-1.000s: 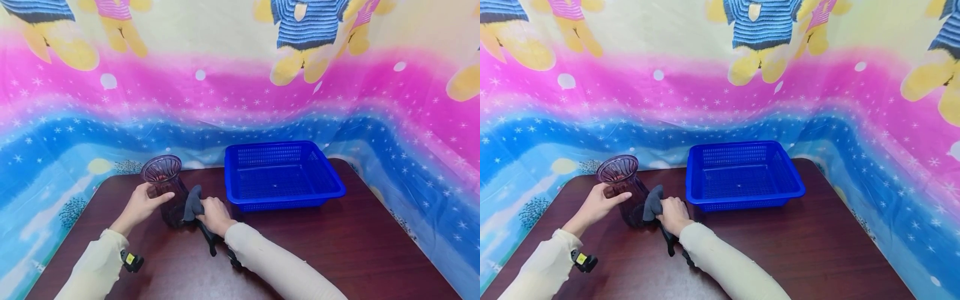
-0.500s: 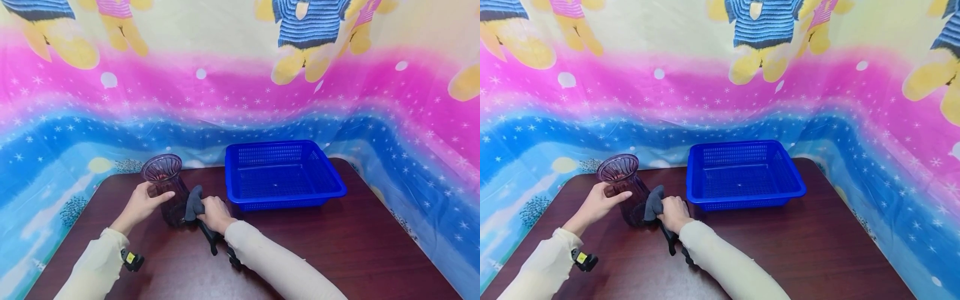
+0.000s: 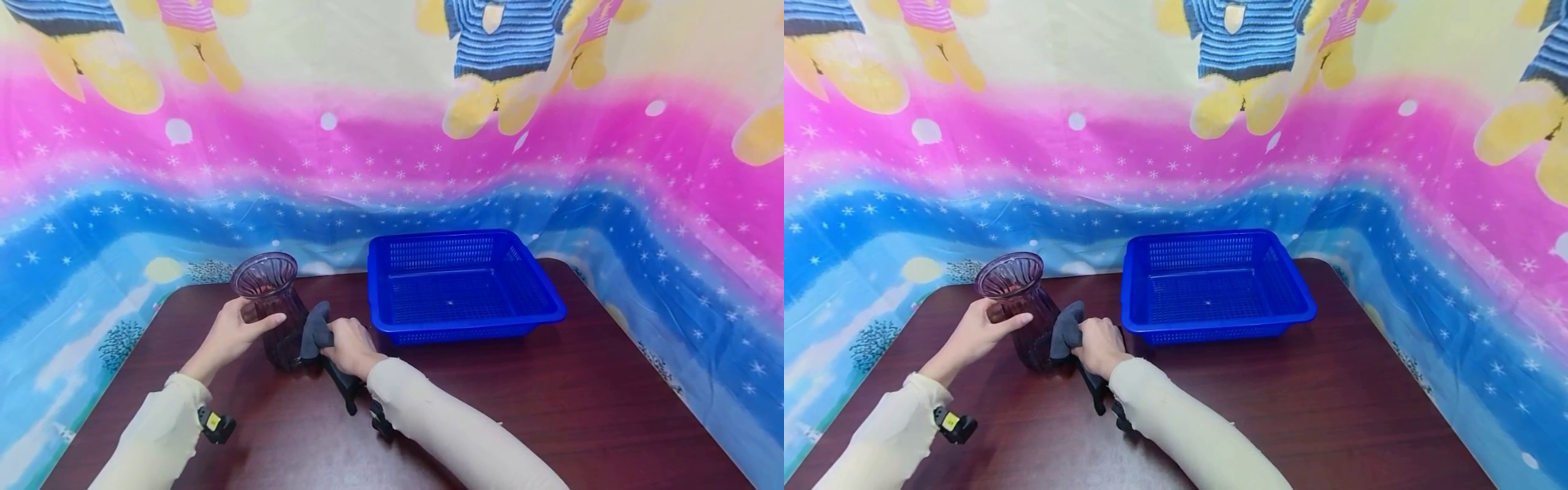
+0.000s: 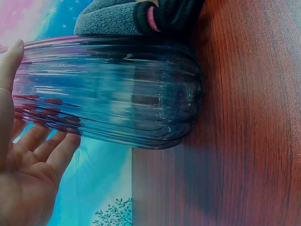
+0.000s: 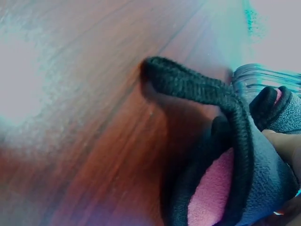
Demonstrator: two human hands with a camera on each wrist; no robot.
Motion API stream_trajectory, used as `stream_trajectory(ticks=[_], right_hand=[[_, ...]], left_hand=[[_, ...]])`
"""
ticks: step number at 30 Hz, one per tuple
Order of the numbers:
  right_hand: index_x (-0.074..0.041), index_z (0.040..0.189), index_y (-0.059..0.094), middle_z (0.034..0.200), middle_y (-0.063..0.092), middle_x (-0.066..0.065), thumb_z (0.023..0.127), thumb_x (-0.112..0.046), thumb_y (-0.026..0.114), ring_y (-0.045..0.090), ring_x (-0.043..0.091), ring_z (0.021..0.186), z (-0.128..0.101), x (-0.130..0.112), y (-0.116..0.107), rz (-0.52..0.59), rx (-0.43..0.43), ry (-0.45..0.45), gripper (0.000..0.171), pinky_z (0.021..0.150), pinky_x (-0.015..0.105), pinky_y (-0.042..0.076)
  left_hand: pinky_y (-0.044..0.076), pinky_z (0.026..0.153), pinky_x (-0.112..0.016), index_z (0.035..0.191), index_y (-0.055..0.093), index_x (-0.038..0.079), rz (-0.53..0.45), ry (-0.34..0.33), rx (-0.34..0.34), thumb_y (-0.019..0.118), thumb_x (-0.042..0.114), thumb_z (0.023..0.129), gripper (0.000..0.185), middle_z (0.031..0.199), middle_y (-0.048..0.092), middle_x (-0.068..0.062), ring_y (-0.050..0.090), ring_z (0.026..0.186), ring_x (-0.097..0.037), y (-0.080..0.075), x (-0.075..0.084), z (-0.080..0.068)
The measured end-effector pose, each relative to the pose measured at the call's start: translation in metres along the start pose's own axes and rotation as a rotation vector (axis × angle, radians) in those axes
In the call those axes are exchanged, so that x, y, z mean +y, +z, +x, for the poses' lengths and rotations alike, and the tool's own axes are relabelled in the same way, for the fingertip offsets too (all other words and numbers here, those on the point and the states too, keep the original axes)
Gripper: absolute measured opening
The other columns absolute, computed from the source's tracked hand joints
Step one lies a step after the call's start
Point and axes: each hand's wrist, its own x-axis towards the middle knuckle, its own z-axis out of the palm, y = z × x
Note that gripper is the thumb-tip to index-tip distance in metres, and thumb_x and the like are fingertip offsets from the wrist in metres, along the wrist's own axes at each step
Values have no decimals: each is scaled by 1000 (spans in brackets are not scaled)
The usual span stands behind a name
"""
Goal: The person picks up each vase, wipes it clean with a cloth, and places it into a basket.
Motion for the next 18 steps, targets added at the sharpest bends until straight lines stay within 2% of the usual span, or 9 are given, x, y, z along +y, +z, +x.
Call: stream_trajectory(ticks=[5,9,18], right_hand=[[-18,87,75,75,70,-4,84,-26,82,60,13,73,-1,-5,-7,17,-3,-1,11,60,24,44],[-18,90,77,77,71,-4,85,-26,82,61,13,73,1,-10,-13,26,6,-9,10,60,24,45],[-20,88,76,76,72,-4,85,-27,81,66,14,74,7,-20,-27,10,39,-42,9,58,25,45]], left_hand=[[55,98,-51,137,57,3,-2,-5,-7,73,33,94,55,132,66,-24,64,122,-39,0,0,0],[55,97,-46,136,58,3,6,-7,-9,73,33,94,54,132,67,-23,65,122,-37,-1,0,0],[52,101,-57,137,56,2,-1,-12,-10,72,36,94,57,134,64,-25,62,124,-41,1,-3,1]])
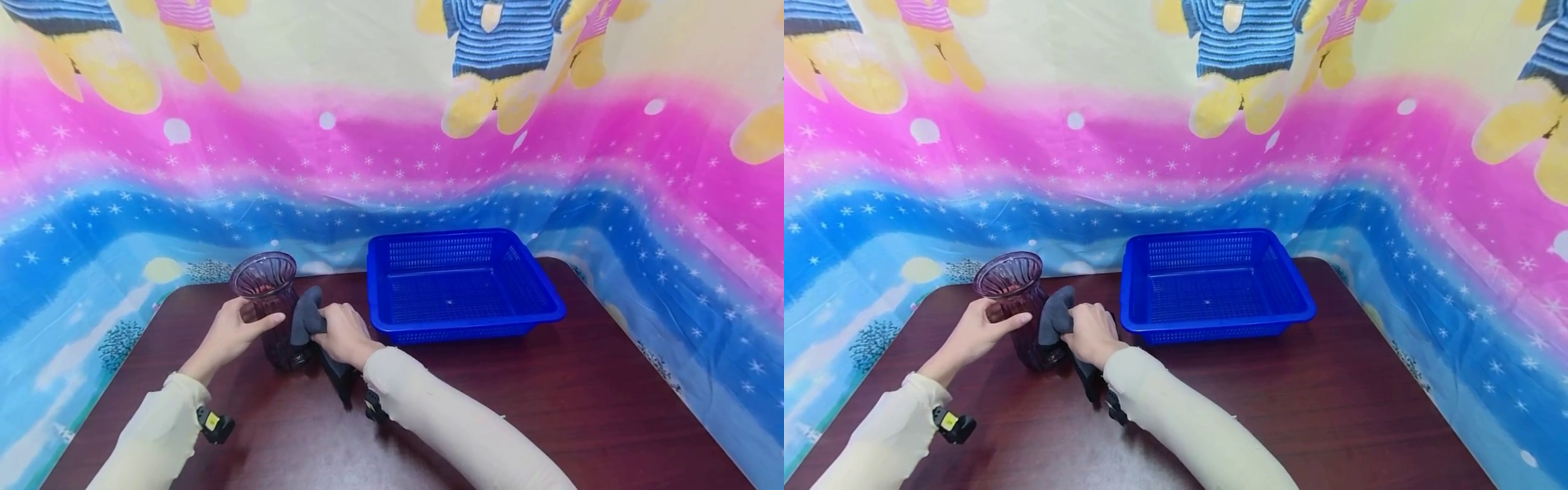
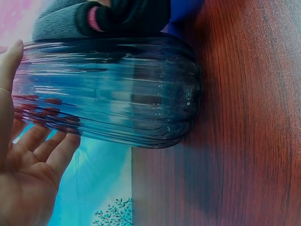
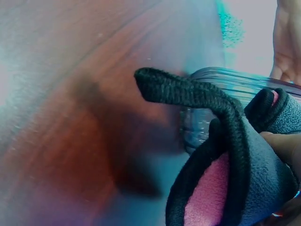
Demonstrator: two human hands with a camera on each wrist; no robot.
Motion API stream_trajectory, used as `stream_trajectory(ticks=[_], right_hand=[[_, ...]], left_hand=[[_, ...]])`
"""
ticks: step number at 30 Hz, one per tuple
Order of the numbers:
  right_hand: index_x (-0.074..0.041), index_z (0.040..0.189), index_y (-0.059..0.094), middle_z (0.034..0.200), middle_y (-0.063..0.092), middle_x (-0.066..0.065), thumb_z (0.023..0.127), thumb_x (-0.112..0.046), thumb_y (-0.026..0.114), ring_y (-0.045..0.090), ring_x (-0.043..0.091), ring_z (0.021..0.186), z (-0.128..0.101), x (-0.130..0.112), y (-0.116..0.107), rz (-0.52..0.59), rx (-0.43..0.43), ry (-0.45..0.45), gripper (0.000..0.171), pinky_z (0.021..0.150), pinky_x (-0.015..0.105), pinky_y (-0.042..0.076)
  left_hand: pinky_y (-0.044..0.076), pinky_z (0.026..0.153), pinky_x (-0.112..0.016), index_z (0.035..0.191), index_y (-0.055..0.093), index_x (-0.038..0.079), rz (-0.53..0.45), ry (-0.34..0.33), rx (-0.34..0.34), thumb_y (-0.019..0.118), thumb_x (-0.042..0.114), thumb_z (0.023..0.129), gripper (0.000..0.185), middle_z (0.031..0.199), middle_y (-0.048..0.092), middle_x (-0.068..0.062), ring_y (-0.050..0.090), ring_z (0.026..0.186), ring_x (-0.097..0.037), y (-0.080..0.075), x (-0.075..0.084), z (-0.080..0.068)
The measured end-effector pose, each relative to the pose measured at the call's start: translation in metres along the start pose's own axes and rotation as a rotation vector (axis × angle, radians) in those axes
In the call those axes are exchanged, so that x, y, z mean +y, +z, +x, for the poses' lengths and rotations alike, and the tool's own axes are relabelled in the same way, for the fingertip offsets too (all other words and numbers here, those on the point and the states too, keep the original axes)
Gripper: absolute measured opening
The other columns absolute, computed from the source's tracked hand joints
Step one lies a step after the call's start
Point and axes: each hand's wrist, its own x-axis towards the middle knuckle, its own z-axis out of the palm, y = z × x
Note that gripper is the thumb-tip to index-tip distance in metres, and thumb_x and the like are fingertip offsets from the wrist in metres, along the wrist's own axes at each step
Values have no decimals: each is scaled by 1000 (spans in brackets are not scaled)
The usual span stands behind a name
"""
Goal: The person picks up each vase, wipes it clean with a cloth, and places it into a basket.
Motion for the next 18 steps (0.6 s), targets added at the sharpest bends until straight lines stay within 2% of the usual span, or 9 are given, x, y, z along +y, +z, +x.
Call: stream_trajectory(ticks=[3,7,9,11,15,18], right_hand=[[-20,87,76,76,72,-4,86,-27,81,65,14,74,2,-4,-5,-1,8,-10,9,57,25,44],[-19,83,74,75,71,-4,86,-27,80,65,15,74,4,-9,-12,-9,21,-21,10,57,25,44],[-20,82,73,75,71,-4,87,-28,79,66,15,76,4,-11,-15,-17,29,-23,11,57,26,44],[-20,82,73,75,70,-4,87,-28,79,66,16,77,5,-14,-19,-19,33,-26,11,58,26,44],[-20,86,74,76,71,-4,88,-28,78,66,17,79,6,-19,-25,-5,39,-36,9,60,26,46],[-20,89,75,77,71,-4,89,-28,78,66,16,79,6,-22,-28,-1,45,-46,9,61,26,46]], left_hand=[[54,99,-54,137,56,2,5,4,1,72,35,94,57,133,65,-25,64,123,-40,0,0,0],[56,94,-35,136,57,3,20,12,4,72,35,94,54,132,66,-22,65,121,-36,0,0,1],[55,93,-30,136,58,3,21,17,3,72,34,95,54,132,67,-22,65,121,-36,0,1,1],[57,93,-34,136,57,2,16,17,0,71,34,95,54,132,66,-23,65,121,-37,0,2,1],[56,97,-49,137,56,-1,3,17,-5,71,30,96,54,133,65,-26,65,121,-41,-1,3,0],[55,98,-49,137,55,-2,0,15,-5,71,28,96,53,132,65,-27,65,121,-41,-1,3,0]])
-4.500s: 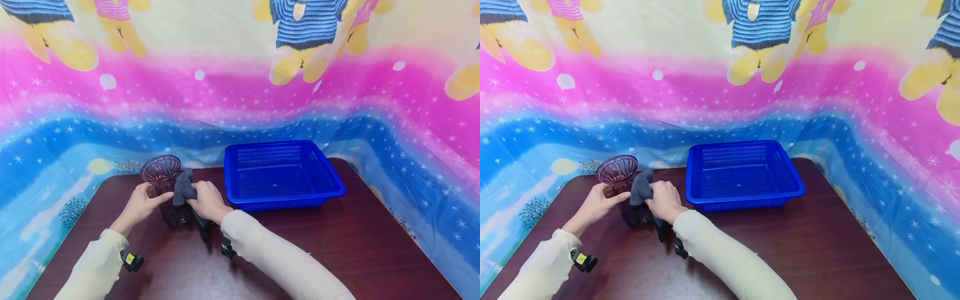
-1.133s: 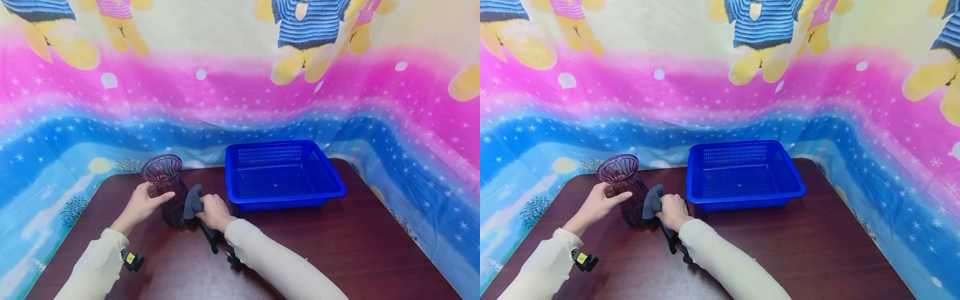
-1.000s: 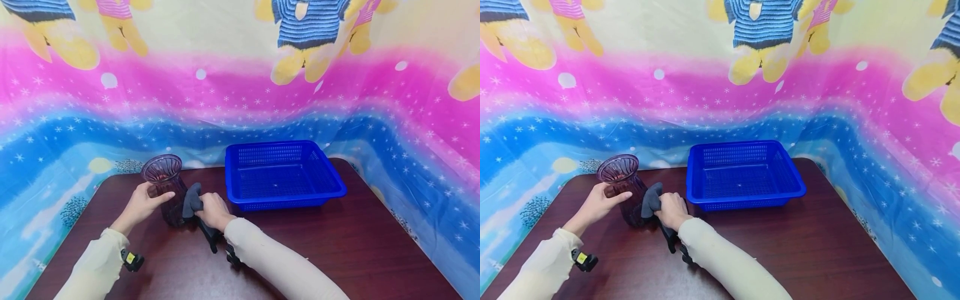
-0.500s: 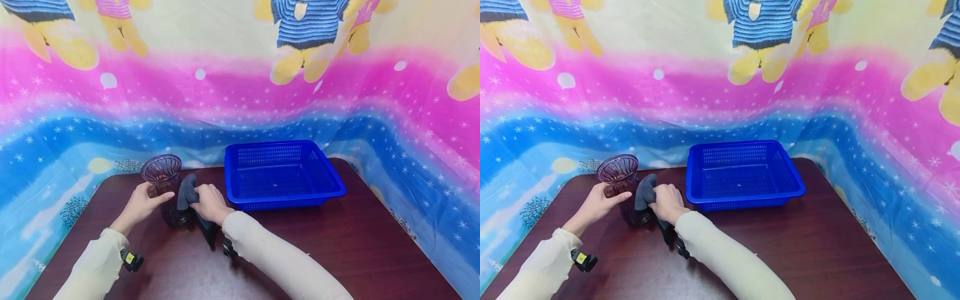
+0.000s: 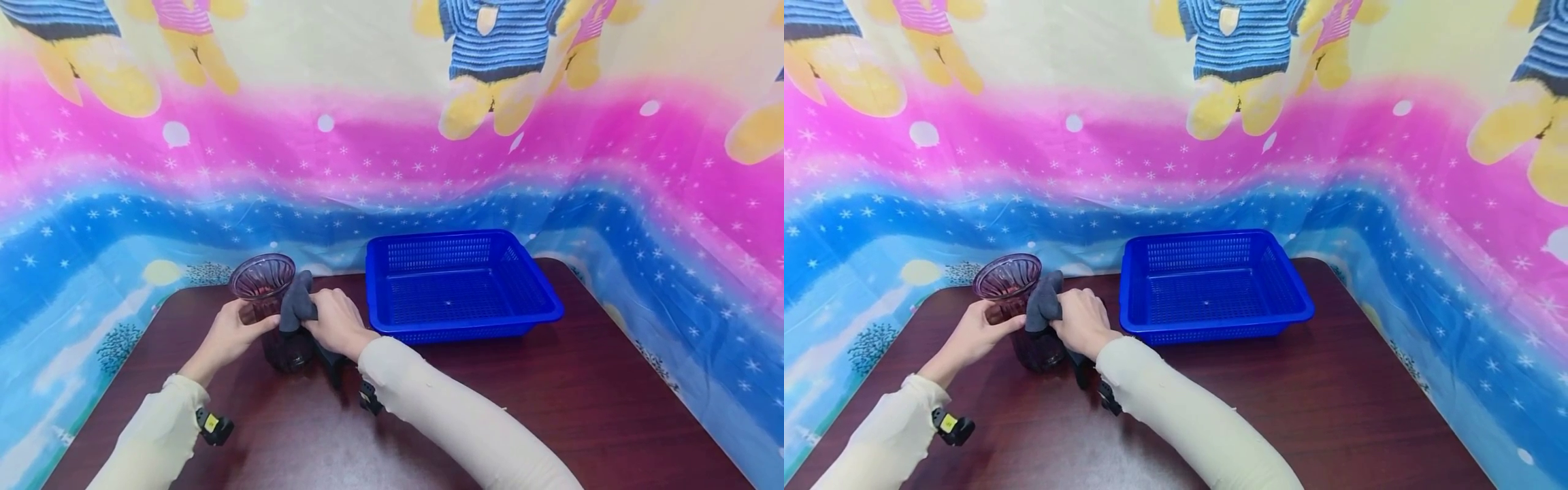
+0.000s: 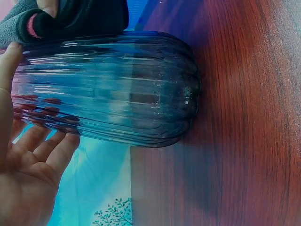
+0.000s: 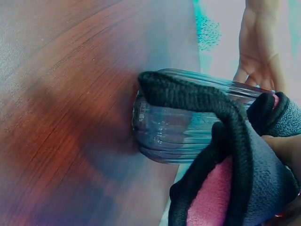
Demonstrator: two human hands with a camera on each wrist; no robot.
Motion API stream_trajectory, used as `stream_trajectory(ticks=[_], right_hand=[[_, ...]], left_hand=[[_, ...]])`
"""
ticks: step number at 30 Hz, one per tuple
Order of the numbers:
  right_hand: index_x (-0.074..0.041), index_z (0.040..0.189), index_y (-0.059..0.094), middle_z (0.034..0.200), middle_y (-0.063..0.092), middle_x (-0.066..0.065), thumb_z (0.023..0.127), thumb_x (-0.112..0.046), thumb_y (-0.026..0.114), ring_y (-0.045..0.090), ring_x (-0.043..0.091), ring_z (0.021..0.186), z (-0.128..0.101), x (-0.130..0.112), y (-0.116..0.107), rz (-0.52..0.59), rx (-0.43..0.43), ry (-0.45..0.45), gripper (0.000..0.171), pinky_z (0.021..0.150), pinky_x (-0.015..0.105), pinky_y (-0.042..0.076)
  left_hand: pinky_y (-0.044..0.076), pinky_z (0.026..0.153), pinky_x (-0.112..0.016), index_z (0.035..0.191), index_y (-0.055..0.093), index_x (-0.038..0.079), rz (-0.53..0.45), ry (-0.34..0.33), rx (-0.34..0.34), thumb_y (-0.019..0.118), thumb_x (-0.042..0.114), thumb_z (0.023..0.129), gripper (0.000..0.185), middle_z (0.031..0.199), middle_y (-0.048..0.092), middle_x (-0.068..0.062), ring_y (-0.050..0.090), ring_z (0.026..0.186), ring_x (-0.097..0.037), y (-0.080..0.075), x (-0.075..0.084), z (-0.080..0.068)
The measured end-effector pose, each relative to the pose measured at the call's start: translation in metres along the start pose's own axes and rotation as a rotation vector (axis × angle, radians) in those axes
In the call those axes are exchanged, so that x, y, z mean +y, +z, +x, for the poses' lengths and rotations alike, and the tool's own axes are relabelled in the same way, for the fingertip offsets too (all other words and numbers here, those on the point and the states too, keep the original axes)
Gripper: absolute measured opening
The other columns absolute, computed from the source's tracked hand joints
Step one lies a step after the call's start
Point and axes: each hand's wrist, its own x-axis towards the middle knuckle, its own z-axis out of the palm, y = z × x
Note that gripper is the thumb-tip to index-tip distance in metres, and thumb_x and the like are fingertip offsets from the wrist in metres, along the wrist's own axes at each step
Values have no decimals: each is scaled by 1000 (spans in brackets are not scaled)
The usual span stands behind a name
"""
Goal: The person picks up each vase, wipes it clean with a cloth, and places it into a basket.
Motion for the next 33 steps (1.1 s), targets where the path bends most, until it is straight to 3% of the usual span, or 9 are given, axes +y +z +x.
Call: stream_trajectory(ticks=[7,13,19,23,33], right_hand=[[-20,97,76,83,72,-3,90,-30,77,64,15,80,-2,0,1,-7,3,7,12,64,27,48],[-20,107,76,94,73,-1,90,-32,77,64,17,87,-5,1,6,-37,2,7,20,74,30,53],[-19,112,75,100,72,2,91,-33,76,63,20,95,-9,4,12,-76,-6,6,25,81,33,54],[-18,108,75,97,73,3,89,-32,78,65,22,93,-12,8,18,-95,9,-7,23,77,34,54],[-18,94,75,88,74,1,87,-31,80,68,22,84,-13,21,33,-96,20,-11,15,66,32,53]], left_hand=[[55,98,-51,136,55,-4,8,1,0,70,27,96,52,130,65,-28,65,120,-42,0,-1,1],[54,98,-53,136,55,-3,8,-7,-5,70,29,96,54,132,64,-28,64,121,-43,-1,-1,1],[56,88,-24,134,58,0,16,-1,0,72,31,95,52,128,68,-24,68,117,-36,0,0,1],[51,83,-15,135,59,2,19,1,4,73,31,94,52,128,69,-23,68,116,-34,0,0,0],[52,86,-18,136,57,1,12,-8,0,73,31,94,54,130,67,-25,66,120,-37,0,1,0]])
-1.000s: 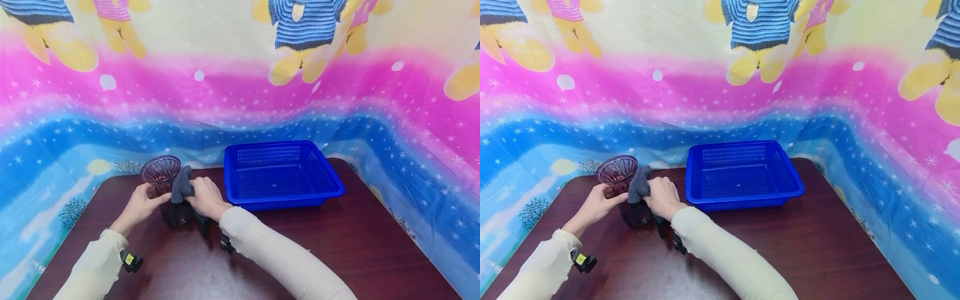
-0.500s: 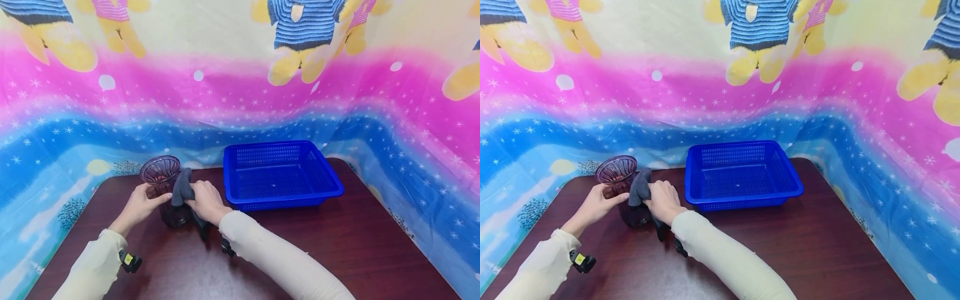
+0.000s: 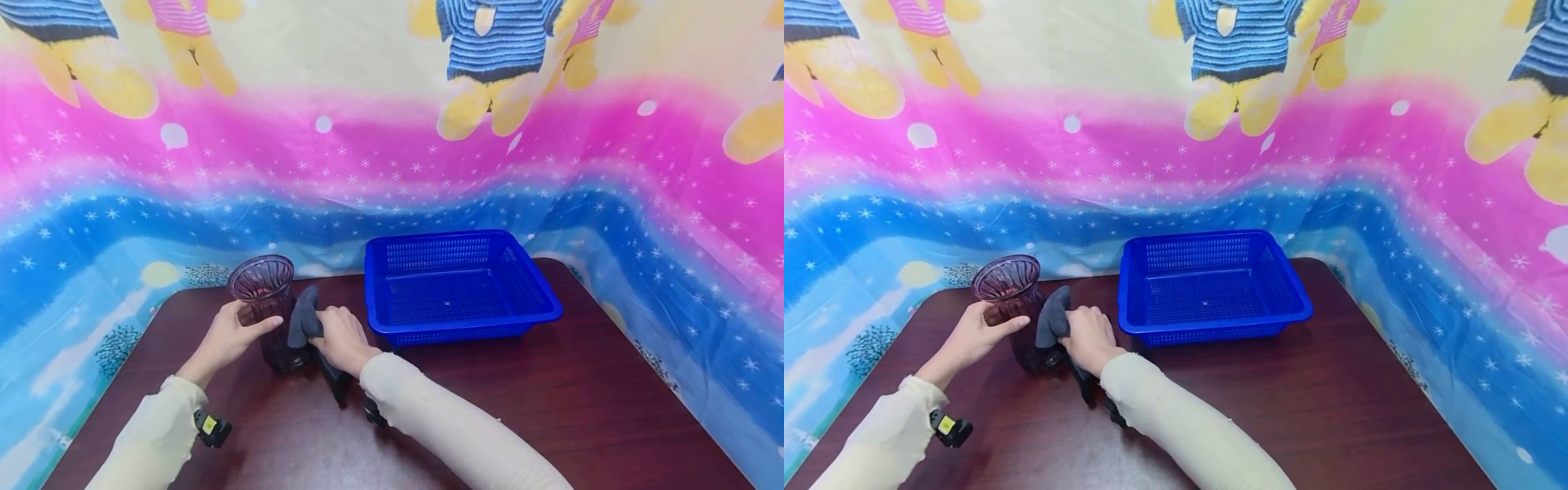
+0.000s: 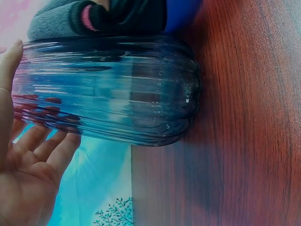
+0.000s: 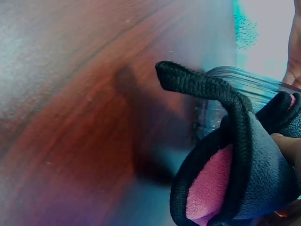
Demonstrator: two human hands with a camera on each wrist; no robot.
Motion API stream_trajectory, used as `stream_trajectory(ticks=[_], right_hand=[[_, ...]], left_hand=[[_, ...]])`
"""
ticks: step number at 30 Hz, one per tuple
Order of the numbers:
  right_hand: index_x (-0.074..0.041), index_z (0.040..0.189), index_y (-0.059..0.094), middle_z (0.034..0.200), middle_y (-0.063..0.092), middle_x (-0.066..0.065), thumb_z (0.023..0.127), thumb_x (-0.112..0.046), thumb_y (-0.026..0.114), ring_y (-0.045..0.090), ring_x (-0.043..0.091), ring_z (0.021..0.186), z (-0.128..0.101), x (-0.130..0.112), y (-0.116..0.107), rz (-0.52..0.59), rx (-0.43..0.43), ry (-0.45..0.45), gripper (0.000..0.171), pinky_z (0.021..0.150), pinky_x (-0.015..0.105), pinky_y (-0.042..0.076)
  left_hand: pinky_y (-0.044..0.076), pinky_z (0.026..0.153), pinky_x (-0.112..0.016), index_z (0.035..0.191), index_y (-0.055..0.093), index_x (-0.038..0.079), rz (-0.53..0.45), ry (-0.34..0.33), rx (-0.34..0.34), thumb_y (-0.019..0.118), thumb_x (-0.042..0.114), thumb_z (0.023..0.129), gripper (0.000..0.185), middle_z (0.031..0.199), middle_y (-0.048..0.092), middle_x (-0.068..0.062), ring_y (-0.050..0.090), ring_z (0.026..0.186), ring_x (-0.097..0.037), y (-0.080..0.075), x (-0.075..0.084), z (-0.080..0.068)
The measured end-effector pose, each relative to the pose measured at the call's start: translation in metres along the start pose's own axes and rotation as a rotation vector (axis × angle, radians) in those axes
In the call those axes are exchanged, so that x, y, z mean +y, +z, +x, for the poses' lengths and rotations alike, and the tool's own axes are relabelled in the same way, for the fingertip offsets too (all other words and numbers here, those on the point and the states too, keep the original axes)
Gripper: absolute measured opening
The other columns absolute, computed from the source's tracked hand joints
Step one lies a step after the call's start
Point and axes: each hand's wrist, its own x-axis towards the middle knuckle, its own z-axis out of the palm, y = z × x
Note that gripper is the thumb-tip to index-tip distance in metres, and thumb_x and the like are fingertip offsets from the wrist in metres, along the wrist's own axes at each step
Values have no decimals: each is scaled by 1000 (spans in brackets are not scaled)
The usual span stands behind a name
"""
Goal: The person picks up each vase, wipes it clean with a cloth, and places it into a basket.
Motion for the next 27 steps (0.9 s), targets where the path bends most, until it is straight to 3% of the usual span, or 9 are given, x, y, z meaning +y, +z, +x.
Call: stream_trajectory(ticks=[12,21,27], right_hand=[[-19,90,72,91,73,2,87,-32,80,67,22,88,-7,9,16,-25,-54,35,15,71,33,53],[-16,86,72,86,73,4,84,-30,82,68,23,85,-11,16,27,-38,-44,20,17,66,34,53],[-17,83,71,85,74,3,83,-29,83,70,23,83,-11,19,31,-36,-60,40,17,64,34,54]], left_hand=[[53,87,-21,135,59,4,11,3,15,74,33,93,53,129,68,-22,67,118,-36,-1,2,-1],[55,93,-38,135,59,3,25,1,13,73,34,94,53,130,68,-22,65,120,-36,0,0,-1],[54,90,-29,135,59,4,35,4,12,73,36,94,54,130,68,-20,65,119,-33,1,-3,0]])
